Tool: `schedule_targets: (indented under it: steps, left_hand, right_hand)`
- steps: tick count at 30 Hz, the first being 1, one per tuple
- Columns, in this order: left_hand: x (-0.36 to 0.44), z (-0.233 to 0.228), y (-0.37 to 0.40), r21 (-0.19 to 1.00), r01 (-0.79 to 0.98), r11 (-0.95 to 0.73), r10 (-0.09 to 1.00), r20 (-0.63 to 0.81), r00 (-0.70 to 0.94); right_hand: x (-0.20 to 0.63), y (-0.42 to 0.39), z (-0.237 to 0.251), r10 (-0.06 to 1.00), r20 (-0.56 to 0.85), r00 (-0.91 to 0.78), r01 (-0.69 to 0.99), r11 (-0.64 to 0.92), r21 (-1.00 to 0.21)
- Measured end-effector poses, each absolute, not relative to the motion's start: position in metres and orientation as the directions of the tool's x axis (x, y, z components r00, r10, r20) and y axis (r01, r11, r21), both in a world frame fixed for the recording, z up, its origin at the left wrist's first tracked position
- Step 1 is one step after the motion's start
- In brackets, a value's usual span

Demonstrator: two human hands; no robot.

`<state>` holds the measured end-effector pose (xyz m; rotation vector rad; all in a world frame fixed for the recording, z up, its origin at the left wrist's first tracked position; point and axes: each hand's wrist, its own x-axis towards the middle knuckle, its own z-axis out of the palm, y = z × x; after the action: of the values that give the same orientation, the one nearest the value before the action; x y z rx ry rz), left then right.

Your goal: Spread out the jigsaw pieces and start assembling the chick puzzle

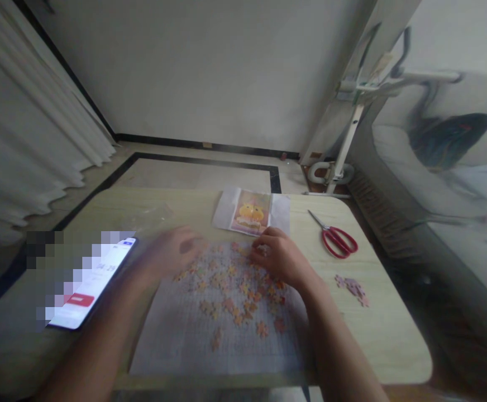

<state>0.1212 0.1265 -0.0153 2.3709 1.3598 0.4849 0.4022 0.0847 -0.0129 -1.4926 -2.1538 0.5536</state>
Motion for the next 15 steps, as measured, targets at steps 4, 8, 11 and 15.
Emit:
schedule_targets:
  steps: [4, 8, 11, 15]
  left_hand:
    - [0.117, -0.012, 0.128, 0.487, 0.765, -0.422, 0.895, 0.090, 0.437]
    - [0.115, -0.009, 0.129, 0.502, 0.764, -0.405, 0.904, 0.095, 0.417]
    - [0.115, -0.008, 0.129, 0.507, 0.754, -0.417, 0.892, 0.070, 0.446]
    - [0.114, -0.010, 0.129, 0.518, 0.750, -0.410, 0.886, 0.032, 0.463]
  right_hand:
    - [0.405, 0.083, -0.009, 0.943, 0.092, -0.320, 0.750, 0.312, -0.583]
    - [0.408, 0.085, -0.007, 0.958, 0.111, -0.263, 0.778, 0.278, -0.564]
    - [0.412, 0.087, -0.009, 0.964, 0.183, -0.194, 0.787, 0.264, -0.558]
    - [0.414, 0.088, -0.010, 0.964, 0.207, -0.167, 0.789, 0.257, -0.559]
